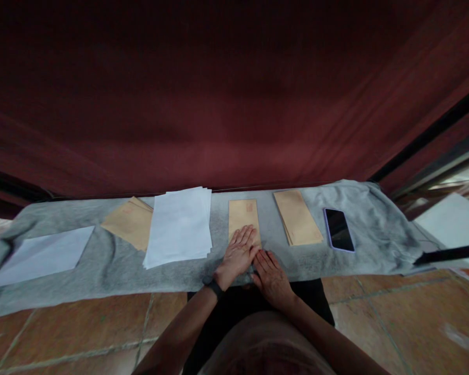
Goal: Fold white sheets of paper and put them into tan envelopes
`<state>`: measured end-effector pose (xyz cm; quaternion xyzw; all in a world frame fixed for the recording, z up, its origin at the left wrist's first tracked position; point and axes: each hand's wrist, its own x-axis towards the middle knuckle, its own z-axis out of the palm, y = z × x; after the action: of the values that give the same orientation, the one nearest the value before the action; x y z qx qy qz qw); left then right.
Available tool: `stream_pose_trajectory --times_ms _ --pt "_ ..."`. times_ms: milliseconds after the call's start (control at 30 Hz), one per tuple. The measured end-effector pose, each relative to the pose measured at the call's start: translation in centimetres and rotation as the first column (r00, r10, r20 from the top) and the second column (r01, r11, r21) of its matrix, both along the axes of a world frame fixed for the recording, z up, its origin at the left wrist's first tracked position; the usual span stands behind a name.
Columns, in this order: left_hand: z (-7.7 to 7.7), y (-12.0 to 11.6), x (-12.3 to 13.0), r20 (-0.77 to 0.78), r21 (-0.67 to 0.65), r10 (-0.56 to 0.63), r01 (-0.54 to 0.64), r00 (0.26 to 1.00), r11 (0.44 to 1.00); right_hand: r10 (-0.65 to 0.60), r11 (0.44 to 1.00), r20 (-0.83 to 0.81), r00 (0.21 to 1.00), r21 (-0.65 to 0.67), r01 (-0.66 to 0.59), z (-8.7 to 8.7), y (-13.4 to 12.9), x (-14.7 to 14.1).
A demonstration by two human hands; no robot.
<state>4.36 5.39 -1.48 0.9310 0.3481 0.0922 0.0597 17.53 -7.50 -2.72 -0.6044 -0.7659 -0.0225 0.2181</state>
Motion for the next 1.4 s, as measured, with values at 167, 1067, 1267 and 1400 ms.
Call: stream_pose_trajectory --times_ms 167,1067,1267,1400 --pt "-0.3 4.3 2.7 -0.04 -0.042 0.046 -0.047 0.998 0.998 0.001 1.0 0.019 1.0 -0.025 -0.001 0.5 0.0 0.1" --pt "0.6 3.9 1.5 -0.071 -0.128 -0.086 0.077 0.994 0.989 -0.003 1.0 0.029 1.0 -0.014 0.003 -0.1 0.0 0.1" --pt "1.0 1.2 -0.7 -0.045 -0.107 -0.136 0.131 0.99 0.986 0.006 0.999 0.024 1.0 0.036 -0.007 -0.5 -0.2 0.1" --pt "1.4 -0.3 -1.7 -0.035 -0.105 -0.14 0.136 0.99 0.985 -0.004 1.0 0.018 1.0 0.023 0.003 -0.5 -0.2 0.0"
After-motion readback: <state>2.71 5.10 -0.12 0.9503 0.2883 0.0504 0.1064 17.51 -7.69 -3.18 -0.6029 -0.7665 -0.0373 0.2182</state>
